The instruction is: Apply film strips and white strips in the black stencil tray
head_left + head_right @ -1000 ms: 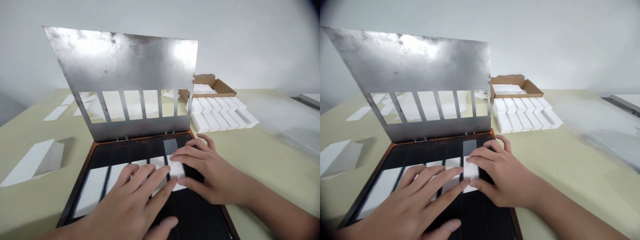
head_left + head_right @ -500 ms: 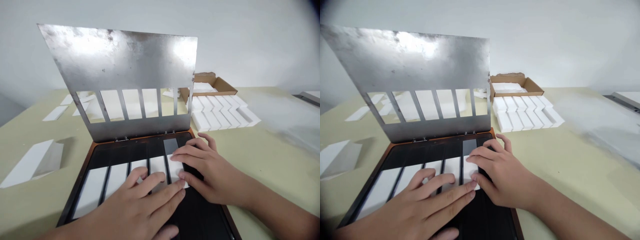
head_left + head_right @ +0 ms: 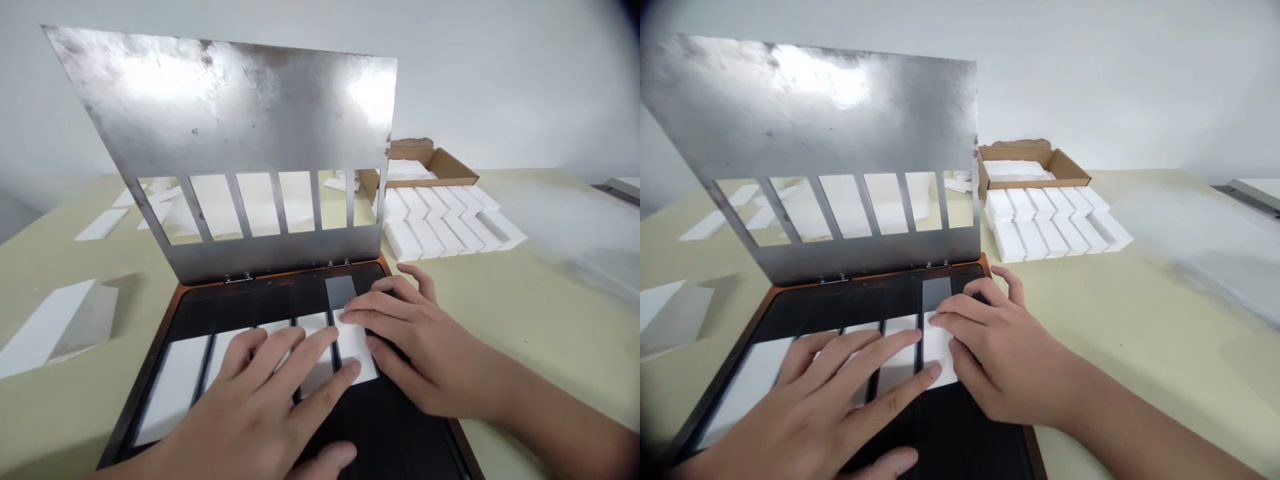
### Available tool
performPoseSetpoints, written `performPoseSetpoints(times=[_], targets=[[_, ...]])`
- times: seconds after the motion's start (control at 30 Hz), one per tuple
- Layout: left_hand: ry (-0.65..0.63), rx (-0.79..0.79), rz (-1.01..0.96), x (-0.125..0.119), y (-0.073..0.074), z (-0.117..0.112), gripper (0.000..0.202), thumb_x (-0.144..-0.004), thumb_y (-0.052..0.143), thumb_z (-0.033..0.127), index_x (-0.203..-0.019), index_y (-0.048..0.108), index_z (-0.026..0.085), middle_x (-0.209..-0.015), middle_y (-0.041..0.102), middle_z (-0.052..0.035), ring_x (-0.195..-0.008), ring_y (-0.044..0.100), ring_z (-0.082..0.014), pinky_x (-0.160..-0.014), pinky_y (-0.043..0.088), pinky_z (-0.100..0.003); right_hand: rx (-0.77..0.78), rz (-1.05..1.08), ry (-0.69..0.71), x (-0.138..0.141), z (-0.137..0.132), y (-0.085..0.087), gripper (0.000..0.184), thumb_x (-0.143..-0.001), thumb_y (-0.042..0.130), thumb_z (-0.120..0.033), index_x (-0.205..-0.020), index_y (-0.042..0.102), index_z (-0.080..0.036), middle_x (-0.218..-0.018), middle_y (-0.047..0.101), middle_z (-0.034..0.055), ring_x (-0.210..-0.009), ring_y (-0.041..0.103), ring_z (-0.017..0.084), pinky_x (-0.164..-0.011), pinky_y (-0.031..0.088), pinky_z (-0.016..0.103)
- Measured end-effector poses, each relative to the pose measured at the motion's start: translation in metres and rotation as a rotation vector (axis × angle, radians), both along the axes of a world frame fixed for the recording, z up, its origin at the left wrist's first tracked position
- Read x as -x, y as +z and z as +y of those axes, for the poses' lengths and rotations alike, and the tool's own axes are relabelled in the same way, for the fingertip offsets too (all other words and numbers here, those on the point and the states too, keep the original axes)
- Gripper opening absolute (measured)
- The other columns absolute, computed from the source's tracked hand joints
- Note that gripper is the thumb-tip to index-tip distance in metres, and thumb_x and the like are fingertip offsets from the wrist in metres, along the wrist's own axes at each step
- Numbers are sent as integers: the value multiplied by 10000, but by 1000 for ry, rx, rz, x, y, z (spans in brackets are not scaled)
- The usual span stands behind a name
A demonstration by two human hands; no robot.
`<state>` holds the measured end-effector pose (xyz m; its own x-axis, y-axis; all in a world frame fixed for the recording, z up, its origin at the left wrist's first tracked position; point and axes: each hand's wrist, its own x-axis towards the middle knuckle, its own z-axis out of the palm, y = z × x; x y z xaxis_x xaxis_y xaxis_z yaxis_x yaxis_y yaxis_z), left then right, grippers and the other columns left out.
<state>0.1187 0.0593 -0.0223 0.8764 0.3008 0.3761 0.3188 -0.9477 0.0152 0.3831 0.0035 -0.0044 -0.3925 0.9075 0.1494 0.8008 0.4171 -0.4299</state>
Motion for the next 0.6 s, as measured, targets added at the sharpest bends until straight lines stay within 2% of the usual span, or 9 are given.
performPoseSetpoints(times=[0.13,0.23,0.37,0.6], targets=[[1,12,-21,0,-2,0,430,-1051,505,495,-1389,683,296,-1373,671,-64,-1159,581,-323,-970,346,-468,10,21,3,0,0,1,400,-977,654,-465,-1333,655,-284,-1373,692,11,-1267,527,287,-1221,160,523],[4,21,-43,0,-3,0,414,-1061,486,469,-1376,689,295,-1337,678,-67,-1141,584,-322,-968,339,-477,4,21,1,-1,0,-1,484,-953,695,-573,-1354,639,-308,-1377,693,-6,-1273,531,285,-1234,121,524],[2,-5,-42,1,-4,0,414,-1060,493,472,-1372,690,285,-1319,678,-68,-1127,583,-323,-954,345,-470,-5,15,-14,-2,0,-4,448,-977,681,-562,-1350,641,-317,-1376,700,-2,-1269,543,286,-1240,102,537],[3,-36,-32,4,-5,2,425,-1050,512,476,-1347,704,240,-1305,697,-77,-1132,587,-332,-965,352,-484,-10,23,-45,1,0,-5,328,-1044,603,-457,-1331,660,-309,-1373,704,-5,-1265,535,272,-1234,112,536]])
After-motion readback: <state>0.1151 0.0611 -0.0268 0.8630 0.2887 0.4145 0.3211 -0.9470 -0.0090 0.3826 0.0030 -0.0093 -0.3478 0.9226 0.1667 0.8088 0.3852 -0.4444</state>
